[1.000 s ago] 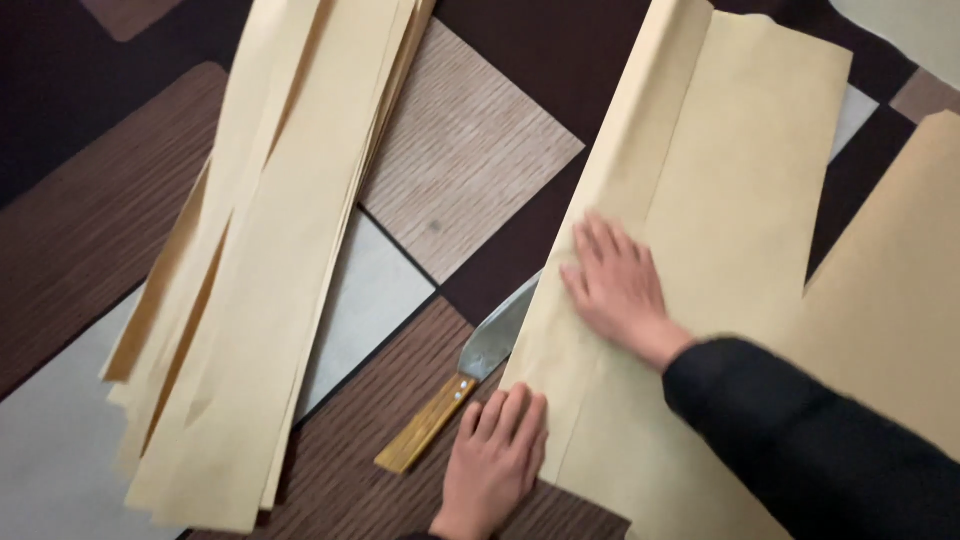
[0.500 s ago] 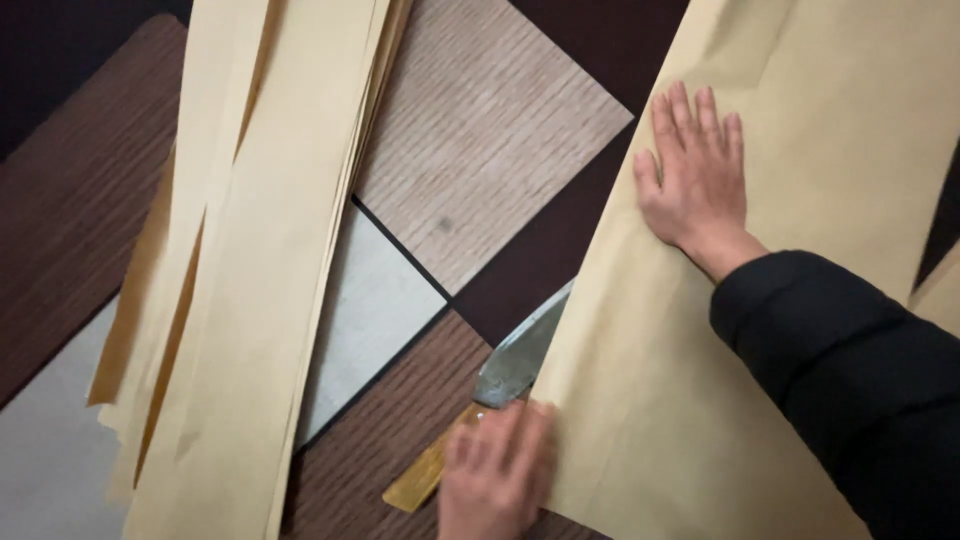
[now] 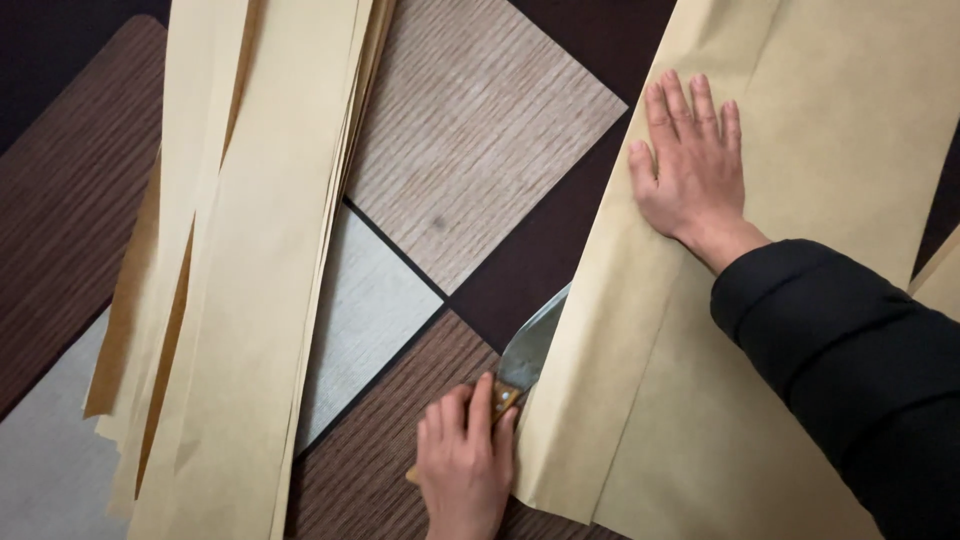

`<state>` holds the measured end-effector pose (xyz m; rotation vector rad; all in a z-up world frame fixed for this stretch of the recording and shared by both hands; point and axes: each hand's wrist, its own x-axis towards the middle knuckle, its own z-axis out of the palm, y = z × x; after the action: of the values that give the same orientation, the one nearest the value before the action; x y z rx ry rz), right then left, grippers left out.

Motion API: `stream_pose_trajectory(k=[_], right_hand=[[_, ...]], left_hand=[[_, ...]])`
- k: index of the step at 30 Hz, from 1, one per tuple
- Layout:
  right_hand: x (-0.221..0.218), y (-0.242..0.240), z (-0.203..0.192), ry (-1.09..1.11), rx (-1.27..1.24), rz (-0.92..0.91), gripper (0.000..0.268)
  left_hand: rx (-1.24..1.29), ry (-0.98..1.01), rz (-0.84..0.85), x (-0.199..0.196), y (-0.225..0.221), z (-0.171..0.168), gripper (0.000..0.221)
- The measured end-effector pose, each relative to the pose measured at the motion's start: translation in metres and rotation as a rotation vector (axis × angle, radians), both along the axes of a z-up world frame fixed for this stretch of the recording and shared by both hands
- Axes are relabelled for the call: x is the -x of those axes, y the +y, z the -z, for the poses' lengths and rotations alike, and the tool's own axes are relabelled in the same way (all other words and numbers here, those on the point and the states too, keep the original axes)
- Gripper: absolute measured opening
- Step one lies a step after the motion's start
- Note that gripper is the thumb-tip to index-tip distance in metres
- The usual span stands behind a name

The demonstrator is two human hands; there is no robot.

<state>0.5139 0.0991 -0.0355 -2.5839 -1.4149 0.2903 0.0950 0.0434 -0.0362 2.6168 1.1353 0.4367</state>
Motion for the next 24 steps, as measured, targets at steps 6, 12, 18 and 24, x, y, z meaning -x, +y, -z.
stream_pose_trajectory(k=[6, 12, 18, 24], right_hand=[[0.000, 0.000, -0.001, 0.010, 0.010, 0.006, 0.079], [0.000, 0.000, -0.004, 0.009, 0.003, -0.001, 0.079], [0.000, 0.000, -0.006, 0.023, 0.008, -0.005, 0.080], [0.001, 0.000, -0.008, 0.030, -0.006, 0.000, 0.079]], left_hand=[[0.021, 0.041, -0.060, 0.009, -0.001, 0.004, 0.050], [-0.029, 0.010, -0.071, -0.005, 0.010, -0.006, 0.048], [-0.048, 0.002, -0.026, -0.039, 0.041, -0.010, 0.045], [-0.055, -0.014, -0.005, -0.071, 0.069, -0.010, 0.044]])
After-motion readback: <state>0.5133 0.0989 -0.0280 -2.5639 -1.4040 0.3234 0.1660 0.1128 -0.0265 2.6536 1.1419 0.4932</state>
